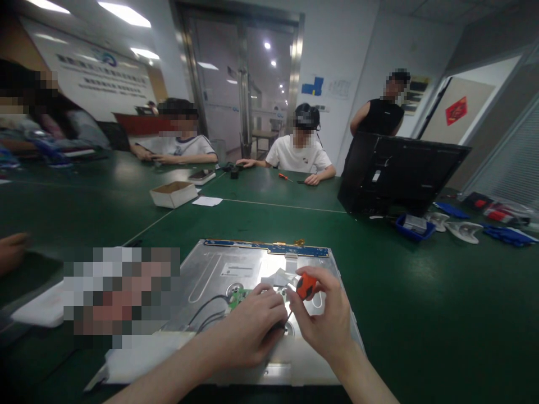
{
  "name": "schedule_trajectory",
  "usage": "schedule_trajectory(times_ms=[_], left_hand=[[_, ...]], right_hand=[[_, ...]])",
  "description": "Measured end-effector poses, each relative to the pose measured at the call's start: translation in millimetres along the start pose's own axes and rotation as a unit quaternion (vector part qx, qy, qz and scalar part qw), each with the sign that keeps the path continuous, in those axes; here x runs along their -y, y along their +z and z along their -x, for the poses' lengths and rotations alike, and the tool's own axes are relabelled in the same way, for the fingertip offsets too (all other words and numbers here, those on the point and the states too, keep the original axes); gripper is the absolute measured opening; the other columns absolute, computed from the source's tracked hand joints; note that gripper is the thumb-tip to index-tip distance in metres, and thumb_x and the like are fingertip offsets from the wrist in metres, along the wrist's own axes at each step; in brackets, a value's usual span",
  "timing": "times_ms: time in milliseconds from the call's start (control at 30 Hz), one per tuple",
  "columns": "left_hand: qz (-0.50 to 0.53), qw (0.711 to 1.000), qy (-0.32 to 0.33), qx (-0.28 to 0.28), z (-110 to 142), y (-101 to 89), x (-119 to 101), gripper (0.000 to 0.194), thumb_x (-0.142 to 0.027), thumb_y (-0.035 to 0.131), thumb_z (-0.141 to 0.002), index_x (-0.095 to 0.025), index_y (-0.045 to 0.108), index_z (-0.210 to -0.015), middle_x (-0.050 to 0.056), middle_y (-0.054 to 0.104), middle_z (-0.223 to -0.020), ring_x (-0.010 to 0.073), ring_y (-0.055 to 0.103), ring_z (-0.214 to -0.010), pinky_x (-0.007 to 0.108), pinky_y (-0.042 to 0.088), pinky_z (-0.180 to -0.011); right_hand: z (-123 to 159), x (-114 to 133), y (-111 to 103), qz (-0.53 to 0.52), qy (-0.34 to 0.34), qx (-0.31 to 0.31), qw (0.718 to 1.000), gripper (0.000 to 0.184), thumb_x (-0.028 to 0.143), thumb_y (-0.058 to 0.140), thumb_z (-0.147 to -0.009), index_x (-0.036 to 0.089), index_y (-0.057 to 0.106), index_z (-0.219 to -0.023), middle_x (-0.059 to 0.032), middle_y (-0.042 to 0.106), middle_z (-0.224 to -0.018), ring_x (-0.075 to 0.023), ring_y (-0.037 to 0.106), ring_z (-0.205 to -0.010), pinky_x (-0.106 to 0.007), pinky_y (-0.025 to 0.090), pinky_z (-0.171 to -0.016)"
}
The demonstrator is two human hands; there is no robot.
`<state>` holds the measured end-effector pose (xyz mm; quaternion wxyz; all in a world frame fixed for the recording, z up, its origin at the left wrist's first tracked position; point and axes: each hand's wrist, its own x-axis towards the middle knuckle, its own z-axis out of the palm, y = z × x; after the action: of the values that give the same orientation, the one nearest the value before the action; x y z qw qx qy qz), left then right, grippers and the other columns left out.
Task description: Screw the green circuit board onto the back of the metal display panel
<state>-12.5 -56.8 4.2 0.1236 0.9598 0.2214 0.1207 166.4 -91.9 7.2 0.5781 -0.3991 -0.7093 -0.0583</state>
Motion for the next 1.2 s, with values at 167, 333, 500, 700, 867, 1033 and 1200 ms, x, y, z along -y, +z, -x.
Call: schedule_trajectory(times_ms=[167, 333, 500, 700, 867, 1033, 1200], left_hand=[[-0.008, 1.0, 0.002, -0.003, 0, -0.4, 0, 0.004, -0.016, 0.054, -0.081, -0.018, 0.056, -0.084, 0.006, 0.063, -0.092, 0.0225, 0.058, -0.089, 0.039, 0.038, -0.093], [-0.009, 1.0, 0.002, -0.004, 0, -0.9, -1, 0.004, -0.015, 0.056, -0.08, -0.018, 0.056, -0.083, 0.005, 0.063, -0.091, 0.0222, 0.059, -0.087, 0.039, 0.038, -0.093], [-0.003, 1.0, -0.006, -0.002, 1, 0.0, -1, 0.004, -0.015, 0.057, -0.079, -0.018, 0.055, -0.08, 0.005, 0.063, -0.09, 0.022, 0.059, -0.087, 0.04, 0.038, -0.094], [-0.002, 1.0, -0.005, -0.006, 1, -1.1, -2, 0.003, -0.016, 0.056, -0.08, -0.018, 0.055, -0.081, 0.005, 0.063, -0.09, 0.0212, 0.058, -0.086, 0.039, 0.038, -0.093], [-0.001, 1.0, -0.004, -0.001, 0, -2.0, -2, 0.002, -0.016, 0.055, -0.08, -0.018, 0.055, -0.08, 0.005, 0.062, -0.089, 0.0214, 0.058, -0.085, 0.038, 0.039, -0.091], [-0.006, 1.0, 0.001, -0.007, 0, -0.2, -1, 0.002, -0.016, 0.056, -0.08, -0.018, 0.055, -0.081, 0.005, 0.062, -0.088, 0.0219, 0.058, -0.084, 0.038, 0.039, -0.09], [-0.008, 1.0, 0.0, -0.009, 0, 1.2, 0, 0.003, -0.015, 0.056, -0.079, -0.017, 0.056, -0.081, 0.005, 0.062, -0.089, 0.0218, 0.058, -0.085, 0.039, 0.038, -0.092]], right_hand=[[-5, 4, -2, 0.032, -0.025, 0.007, 0.999, 0.042, 0.015, 0.061, -0.086, 0.028, 0.051, -0.125, -0.0075, 0.057, -0.109, -0.0169, 0.063, -0.079, -0.029, 0.056, -0.055], [-4, 4, -3, 0.013, -0.015, 0.026, 0.999, 0.044, 0.012, 0.056, -0.088, 0.026, 0.049, -0.13, -0.0094, 0.058, -0.11, -0.0155, 0.061, -0.076, -0.028, 0.055, -0.053], [3, -1, 0, -0.013, 0.011, -0.019, 1.0, 0.048, 0.017, 0.068, -0.082, 0.025, 0.046, -0.123, -0.0074, 0.063, -0.105, -0.0198, 0.065, -0.087, -0.031, 0.057, -0.06], [2, 0, 1, -0.037, 0.016, -0.016, 0.999, 0.045, 0.013, 0.063, -0.085, 0.025, 0.043, -0.123, -0.0076, 0.062, -0.108, -0.017, 0.065, -0.081, -0.03, 0.056, -0.06], [-3, 3, -1, -0.022, -0.009, 0.004, 1.0, 0.043, 0.01, 0.059, -0.087, 0.025, 0.048, -0.125, -0.0086, 0.057, -0.113, -0.0187, 0.062, -0.093, -0.027, 0.056, -0.059], [2, 2, -2, -0.046, 0.016, 0.021, 0.999, 0.044, 0.007, 0.052, -0.089, 0.022, 0.045, -0.129, -0.0111, 0.059, -0.118, -0.0201, 0.061, -0.101, -0.029, 0.056, -0.066], [6, -2, 1, -0.083, 0.011, -0.008, 0.996, 0.053, 0.007, 0.068, -0.08, 0.023, 0.042, -0.123, -0.0071, 0.06, -0.113, -0.0156, 0.064, -0.086, -0.028, 0.054, -0.066]])
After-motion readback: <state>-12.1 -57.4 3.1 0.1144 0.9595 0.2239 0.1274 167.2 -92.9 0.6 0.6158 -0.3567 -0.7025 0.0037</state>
